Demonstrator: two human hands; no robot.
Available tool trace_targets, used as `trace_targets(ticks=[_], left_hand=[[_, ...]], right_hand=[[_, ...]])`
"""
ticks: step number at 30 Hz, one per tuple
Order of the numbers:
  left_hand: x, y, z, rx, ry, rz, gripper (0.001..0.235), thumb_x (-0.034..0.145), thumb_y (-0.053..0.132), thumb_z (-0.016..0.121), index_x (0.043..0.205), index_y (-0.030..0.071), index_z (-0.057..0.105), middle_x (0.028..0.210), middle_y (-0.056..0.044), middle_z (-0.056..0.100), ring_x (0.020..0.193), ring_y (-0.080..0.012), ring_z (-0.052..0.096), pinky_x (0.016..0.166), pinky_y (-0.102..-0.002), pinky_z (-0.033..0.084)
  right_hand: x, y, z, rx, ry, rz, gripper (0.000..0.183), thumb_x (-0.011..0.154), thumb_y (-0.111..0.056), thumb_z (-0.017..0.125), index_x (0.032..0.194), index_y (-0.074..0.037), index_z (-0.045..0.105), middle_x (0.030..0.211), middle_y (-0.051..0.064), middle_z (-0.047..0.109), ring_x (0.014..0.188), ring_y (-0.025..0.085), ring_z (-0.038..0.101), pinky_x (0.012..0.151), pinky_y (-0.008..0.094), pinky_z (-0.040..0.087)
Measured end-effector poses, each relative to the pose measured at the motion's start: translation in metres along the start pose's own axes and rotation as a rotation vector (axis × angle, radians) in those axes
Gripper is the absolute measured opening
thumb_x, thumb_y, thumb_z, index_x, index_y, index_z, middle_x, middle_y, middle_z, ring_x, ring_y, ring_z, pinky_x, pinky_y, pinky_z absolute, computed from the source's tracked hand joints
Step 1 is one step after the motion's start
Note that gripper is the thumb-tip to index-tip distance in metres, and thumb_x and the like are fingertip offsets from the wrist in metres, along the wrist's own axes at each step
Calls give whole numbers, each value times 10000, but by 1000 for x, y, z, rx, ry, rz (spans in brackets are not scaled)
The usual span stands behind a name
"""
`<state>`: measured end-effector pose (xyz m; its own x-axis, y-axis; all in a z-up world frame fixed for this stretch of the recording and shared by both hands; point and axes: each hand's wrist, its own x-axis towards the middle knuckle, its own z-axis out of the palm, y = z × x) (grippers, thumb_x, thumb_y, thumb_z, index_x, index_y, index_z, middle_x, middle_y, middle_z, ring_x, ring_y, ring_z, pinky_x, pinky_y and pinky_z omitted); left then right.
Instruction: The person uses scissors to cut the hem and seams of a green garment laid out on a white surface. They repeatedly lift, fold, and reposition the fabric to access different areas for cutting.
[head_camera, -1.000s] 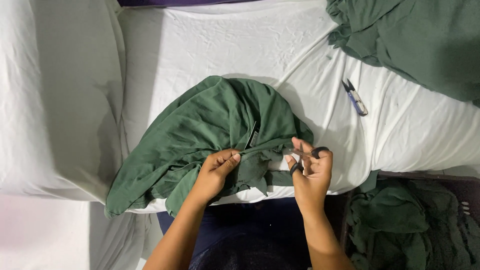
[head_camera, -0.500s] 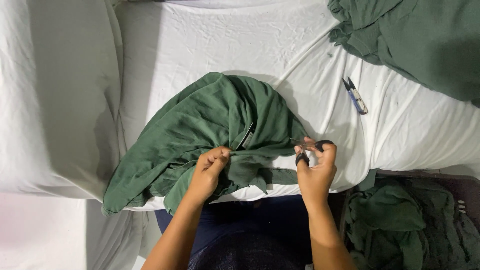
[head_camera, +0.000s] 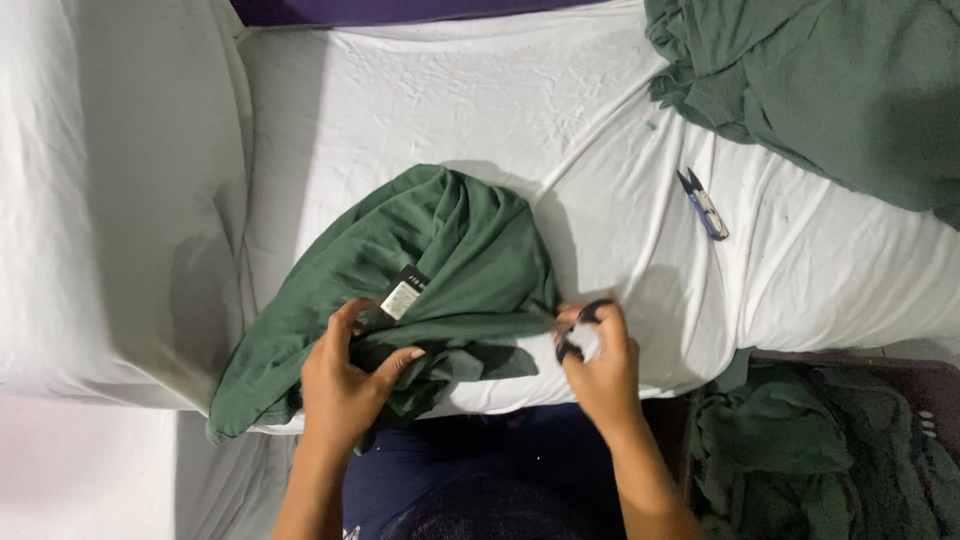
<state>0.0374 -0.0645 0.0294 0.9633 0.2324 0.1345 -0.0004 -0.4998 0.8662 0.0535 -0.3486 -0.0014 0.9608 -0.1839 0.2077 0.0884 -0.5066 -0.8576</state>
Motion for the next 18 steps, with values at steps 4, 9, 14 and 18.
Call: trace_targets(ticks=[4, 9, 14, 18], left_hand=[[-6, 12, -3, 502, -130, 236, 1014, 611, 545, 932, 1463, 195, 509, 1317, -143, 545, 1186, -325, 561, 983, -512, 399], [-17, 4, 17, 440, -255, 512, 584, 806, 407, 644, 1364, 234, 621, 1330, -190, 606, 1302, -385, 550, 1100, -636, 327], [-16, 5, 3, -223, -171, 391, 261, 956, 249, 616, 1060, 16, 669, 1055, -129, 726, 1007, -299, 716, 1094, -444, 471], [-21, 17, -2, -443, -278, 424, 522, 962, 530, 624, 1103, 31, 683, 1128, -137, 713, 1176, -335, 672, 1034, -426, 506]], right_hand=[[-32, -31, 13, 369, -255, 74, 342, 776, -25, 761, 1072, -87, 602, 1050, 82, 726, 941, 185, 696, 877, 277, 522], [-23, -82, 17, 650, -630, 23, 279, 801, -78, 816, 926, -96, 567, 958, 69, 712, 856, 151, 705, 802, 270, 548], [53, -49, 34, 505, -328, 511, 346, 931, -195, 679, 1036, -155, 352, 1185, 91, 659, 1094, 280, 779, 551, 374, 678], [71, -50, 70, 824, -413, 712, 429, 833, -269, 705, 1166, -174, 452, 1000, 89, 596, 902, 246, 626, 656, 381, 474]])
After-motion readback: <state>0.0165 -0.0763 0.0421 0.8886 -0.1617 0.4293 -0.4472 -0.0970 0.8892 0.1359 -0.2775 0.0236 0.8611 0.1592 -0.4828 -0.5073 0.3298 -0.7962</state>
